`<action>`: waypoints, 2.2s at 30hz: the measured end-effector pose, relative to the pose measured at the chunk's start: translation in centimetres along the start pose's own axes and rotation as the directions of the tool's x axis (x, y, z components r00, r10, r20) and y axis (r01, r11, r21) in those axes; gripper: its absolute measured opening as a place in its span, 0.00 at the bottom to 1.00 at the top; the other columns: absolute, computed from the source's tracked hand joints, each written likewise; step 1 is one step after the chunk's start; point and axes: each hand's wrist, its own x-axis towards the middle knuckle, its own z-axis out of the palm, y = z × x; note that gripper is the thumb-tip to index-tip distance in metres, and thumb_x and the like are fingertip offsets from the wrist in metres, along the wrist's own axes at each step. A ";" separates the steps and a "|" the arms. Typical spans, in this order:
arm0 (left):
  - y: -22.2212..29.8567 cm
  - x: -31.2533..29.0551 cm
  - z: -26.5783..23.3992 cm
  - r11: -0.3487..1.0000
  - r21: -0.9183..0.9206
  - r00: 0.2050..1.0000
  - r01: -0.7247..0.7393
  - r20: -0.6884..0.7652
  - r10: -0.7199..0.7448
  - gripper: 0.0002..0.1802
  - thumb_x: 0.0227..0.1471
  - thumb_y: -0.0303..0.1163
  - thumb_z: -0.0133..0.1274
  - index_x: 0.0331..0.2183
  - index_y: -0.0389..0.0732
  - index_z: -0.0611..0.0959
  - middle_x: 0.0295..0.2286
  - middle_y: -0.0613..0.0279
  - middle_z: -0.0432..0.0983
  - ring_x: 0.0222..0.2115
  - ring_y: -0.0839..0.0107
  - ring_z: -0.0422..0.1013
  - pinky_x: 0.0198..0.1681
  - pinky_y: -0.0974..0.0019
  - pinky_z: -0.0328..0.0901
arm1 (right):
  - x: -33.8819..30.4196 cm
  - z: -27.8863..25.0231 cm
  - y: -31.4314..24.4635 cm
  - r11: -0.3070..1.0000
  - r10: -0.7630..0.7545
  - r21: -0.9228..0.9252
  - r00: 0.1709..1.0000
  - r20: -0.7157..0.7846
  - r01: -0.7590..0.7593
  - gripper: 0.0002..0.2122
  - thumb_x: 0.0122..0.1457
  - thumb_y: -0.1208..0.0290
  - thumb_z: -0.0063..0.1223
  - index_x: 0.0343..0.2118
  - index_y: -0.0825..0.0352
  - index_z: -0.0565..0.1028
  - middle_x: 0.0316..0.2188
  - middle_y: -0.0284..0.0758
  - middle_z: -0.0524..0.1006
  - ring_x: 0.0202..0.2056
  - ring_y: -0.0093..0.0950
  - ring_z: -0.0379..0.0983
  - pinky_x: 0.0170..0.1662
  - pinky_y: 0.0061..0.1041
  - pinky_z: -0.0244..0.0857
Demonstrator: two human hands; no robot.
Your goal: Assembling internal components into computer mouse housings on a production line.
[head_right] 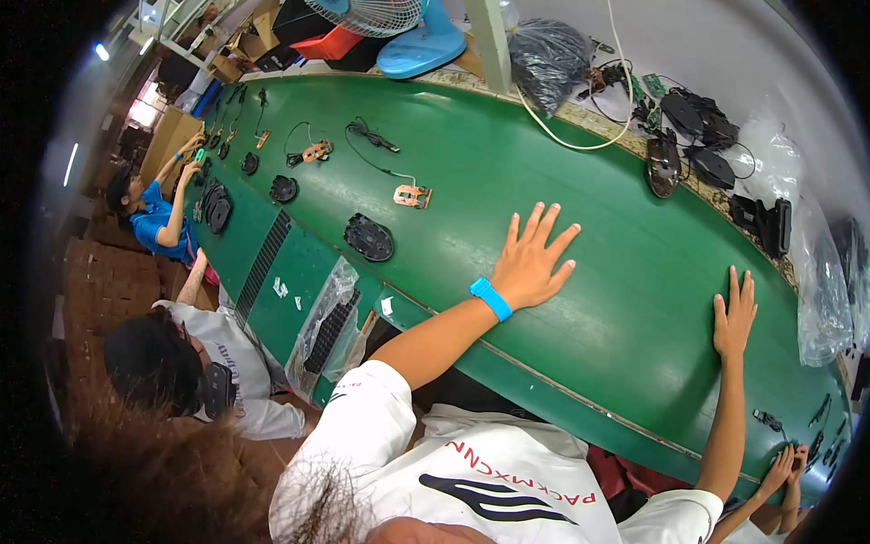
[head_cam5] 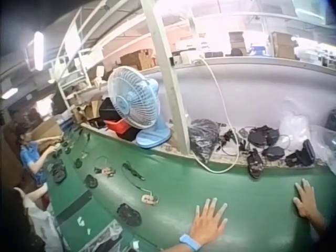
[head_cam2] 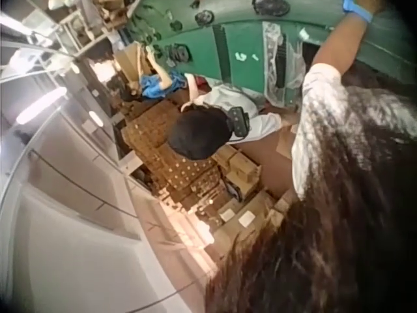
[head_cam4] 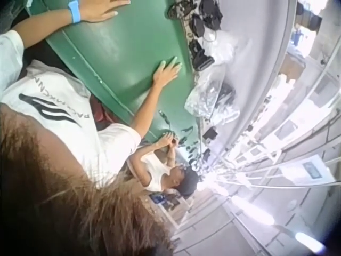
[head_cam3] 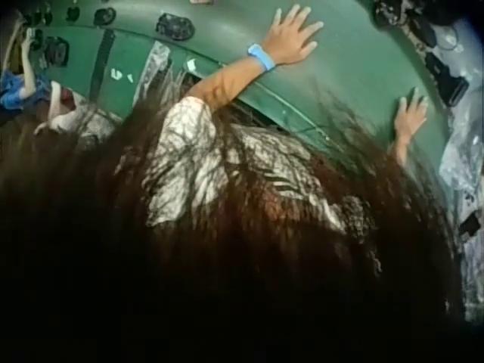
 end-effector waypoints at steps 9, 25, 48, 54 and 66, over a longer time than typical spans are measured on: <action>0.4 -0.1 0.3 1.000 -0.001 1.000 0.000 0.001 0.000 0.32 0.60 0.48 0.46 0.64 0.51 0.67 0.66 0.44 0.50 0.67 0.43 0.44 0.66 0.32 0.42 | -0.2 0.3 0.8 1.000 -0.014 -0.026 1.000 -0.025 0.013 0.29 0.67 0.52 0.40 0.71 0.46 0.54 0.73 0.36 0.46 0.73 0.40 0.40 0.68 0.58 0.34; -7.1 -5.4 -10.4 0.952 -0.305 0.925 0.025 -0.355 -0.138 0.19 0.48 0.31 0.62 0.44 0.40 0.83 0.44 0.52 0.78 0.48 0.51 0.72 0.55 0.53 0.66 | -0.4 -0.6 1.2 1.000 -0.005 0.012 0.998 -0.064 0.006 0.27 0.66 0.55 0.44 0.69 0.50 0.60 0.71 0.42 0.54 0.70 0.41 0.49 0.69 0.44 0.42; -6.7 -10.4 -8.2 0.919 -0.078 0.893 0.387 -0.215 -0.394 0.49 0.34 0.48 0.74 0.58 0.43 0.74 0.54 0.38 0.65 0.52 0.43 0.63 0.57 0.47 0.62 | -0.8 -0.4 2.1 0.996 0.022 0.086 0.995 -0.093 -0.014 0.27 0.65 0.55 0.46 0.68 0.46 0.61 0.71 0.38 0.54 0.71 0.40 0.47 0.69 0.54 0.39; -2.4 -6.7 -8.0 0.818 -0.474 0.875 0.326 -0.175 -0.451 0.46 0.38 0.48 0.73 0.56 0.38 0.75 0.52 0.43 0.69 0.50 0.46 0.67 0.56 0.48 0.63 | -0.9 -0.5 2.1 0.995 0.037 0.091 0.995 -0.091 -0.028 0.27 0.65 0.55 0.47 0.68 0.46 0.62 0.71 0.37 0.54 0.71 0.40 0.47 0.69 0.54 0.39; -18.2 -6.1 -8.0 0.954 -0.163 0.927 0.253 -0.241 -0.288 0.33 0.52 0.37 0.61 0.60 0.45 0.73 0.50 0.47 0.74 0.53 0.49 0.65 0.59 0.50 0.60 | -0.7 -0.4 1.9 0.994 0.031 0.105 0.993 -0.116 -0.019 0.27 0.64 0.55 0.48 0.66 0.46 0.63 0.70 0.36 0.55 0.71 0.39 0.47 0.69 0.53 0.40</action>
